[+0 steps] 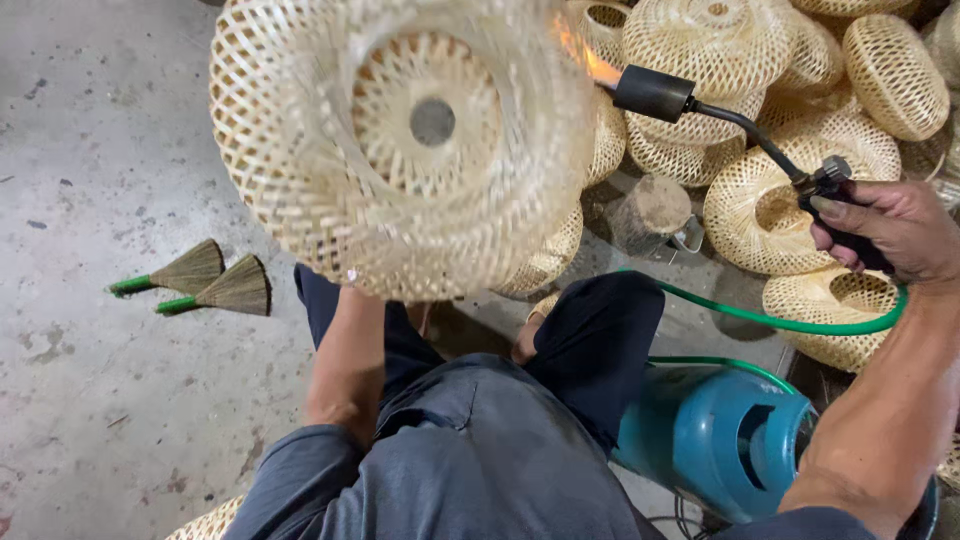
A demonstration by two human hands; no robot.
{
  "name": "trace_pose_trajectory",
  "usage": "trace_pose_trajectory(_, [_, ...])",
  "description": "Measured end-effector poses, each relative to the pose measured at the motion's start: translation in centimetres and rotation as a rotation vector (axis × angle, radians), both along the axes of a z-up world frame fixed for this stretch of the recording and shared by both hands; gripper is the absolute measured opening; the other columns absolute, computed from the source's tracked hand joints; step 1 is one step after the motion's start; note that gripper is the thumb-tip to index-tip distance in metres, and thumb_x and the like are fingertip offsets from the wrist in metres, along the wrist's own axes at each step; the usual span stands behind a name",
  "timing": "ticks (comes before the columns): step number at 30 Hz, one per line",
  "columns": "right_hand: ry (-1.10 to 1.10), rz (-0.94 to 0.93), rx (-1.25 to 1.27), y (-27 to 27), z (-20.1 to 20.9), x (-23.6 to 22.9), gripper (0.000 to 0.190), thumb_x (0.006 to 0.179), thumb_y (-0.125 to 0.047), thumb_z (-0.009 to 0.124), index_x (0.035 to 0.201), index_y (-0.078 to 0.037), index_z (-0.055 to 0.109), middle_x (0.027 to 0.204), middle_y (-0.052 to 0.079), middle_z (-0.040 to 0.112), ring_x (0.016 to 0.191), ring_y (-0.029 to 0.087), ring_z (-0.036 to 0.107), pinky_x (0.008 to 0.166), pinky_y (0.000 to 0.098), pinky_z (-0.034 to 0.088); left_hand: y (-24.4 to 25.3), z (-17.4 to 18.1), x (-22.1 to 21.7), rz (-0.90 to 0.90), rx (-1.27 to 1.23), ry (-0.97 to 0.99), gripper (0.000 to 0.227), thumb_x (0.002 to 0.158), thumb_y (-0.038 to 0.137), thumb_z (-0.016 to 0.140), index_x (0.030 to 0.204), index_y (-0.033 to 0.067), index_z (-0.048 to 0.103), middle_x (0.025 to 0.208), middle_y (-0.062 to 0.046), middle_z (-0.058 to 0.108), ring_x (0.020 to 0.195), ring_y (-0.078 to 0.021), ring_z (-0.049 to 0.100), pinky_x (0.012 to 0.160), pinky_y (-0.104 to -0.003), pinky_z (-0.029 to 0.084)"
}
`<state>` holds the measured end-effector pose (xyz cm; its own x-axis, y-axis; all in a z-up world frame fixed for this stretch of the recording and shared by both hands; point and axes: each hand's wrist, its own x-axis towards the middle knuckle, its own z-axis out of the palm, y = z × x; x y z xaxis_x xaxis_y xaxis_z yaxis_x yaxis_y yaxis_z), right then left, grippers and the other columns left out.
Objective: The person uses a handheld blowtorch to apply flame to the surface of woven baskets. They rotate the basket in one hand while directing the flame with the other, treating multiple baskets in a pile on the floor.
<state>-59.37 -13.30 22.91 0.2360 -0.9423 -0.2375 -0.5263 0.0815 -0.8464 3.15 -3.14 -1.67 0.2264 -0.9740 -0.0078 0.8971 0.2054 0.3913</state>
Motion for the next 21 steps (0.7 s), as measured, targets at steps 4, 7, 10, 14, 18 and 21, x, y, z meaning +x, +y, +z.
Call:
trace_pose_trajectory(4, [0.05,0.024,0.111,0.4,-1.4,0.5,0.026,0.101,-0.023,0.066,0.107,0.001,0.073,0.078,0.005,0.068,0.055,0.008,0.055,0.044,0.0247,0.043,-1.6,0.0,-1.0,0.005,-0.032,0.014,0.063,0.103,0.044,0.059,0.152,0.0039,0.053,0.148,-0.015,0.061,0.13,-0.0255,0.062,0.112,-0.046,0.051])
trace_pose_trajectory(7, [0.065,0.073,0.13,1.5,-2.2,1.6,0.027,0.1,-0.023,0.068,0.103,0.004,0.074,0.077,0.007,0.069,0.055,0.008,0.054,0.046,0.0249,0.042,-2.6,0.7,-1.0,0.01,-0.065,0.012,0.064,0.102,0.045,0.059,0.151,0.0042,0.053,0.148,-0.015,0.061,0.13,-0.0259,0.062,0.112,-0.047,0.051])
trace_pose_trajectory(10, [0.043,0.055,0.125,2.6,-2.3,3.9,0.026,0.099,-0.024,0.067,0.105,0.001,0.074,0.077,0.005,0.068,0.055,0.008,0.054,0.046,0.0243,0.042,-3.2,1.3,-0.3,0.021,-0.085,0.01,0.064,0.102,0.046,0.059,0.151,0.0044,0.053,0.147,-0.015,0.061,0.13,-0.0264,0.062,0.112,-0.047,0.051])
trace_pose_trajectory(14, [0.134,0.086,0.133,3.6,-1.4,6.8,0.027,0.099,-0.024,0.068,0.101,0.001,0.075,0.073,0.005,0.065,0.054,0.009,0.052,0.045,0.0263,0.04,-4.2,2.0,0.7,0.024,-0.104,0.004,0.065,0.102,0.047,0.059,0.151,0.0048,0.054,0.147,-0.015,0.062,0.13,-0.027,0.062,0.111,-0.048,0.051])
trace_pose_trajectory(18, [0.32,0.148,-0.002,3.0,-0.6,9.2,0.027,0.102,-0.024,0.067,0.098,0.002,0.077,0.063,0.01,0.061,0.051,0.013,0.054,0.045,0.03,0.042,-4.9,2.3,1.4,0.008,-0.115,-0.017,0.065,0.101,0.048,0.058,0.15,0.0052,0.054,0.147,-0.015,0.062,0.13,-0.0275,0.062,0.111,-0.048,0.051])
trace_pose_trajectory(21, [-0.031,0.131,0.098,3.1,0.2,10.6,0.026,0.101,-0.023,0.067,0.097,0.002,0.073,0.069,0.001,0.064,0.053,0.007,0.052,0.043,0.026,0.039,-5.0,2.2,1.4,-0.009,-0.116,-0.02,0.066,0.101,0.049,0.058,0.15,0.0055,0.054,0.146,-0.015,0.062,0.13,-0.028,0.062,0.111,-0.049,0.051])
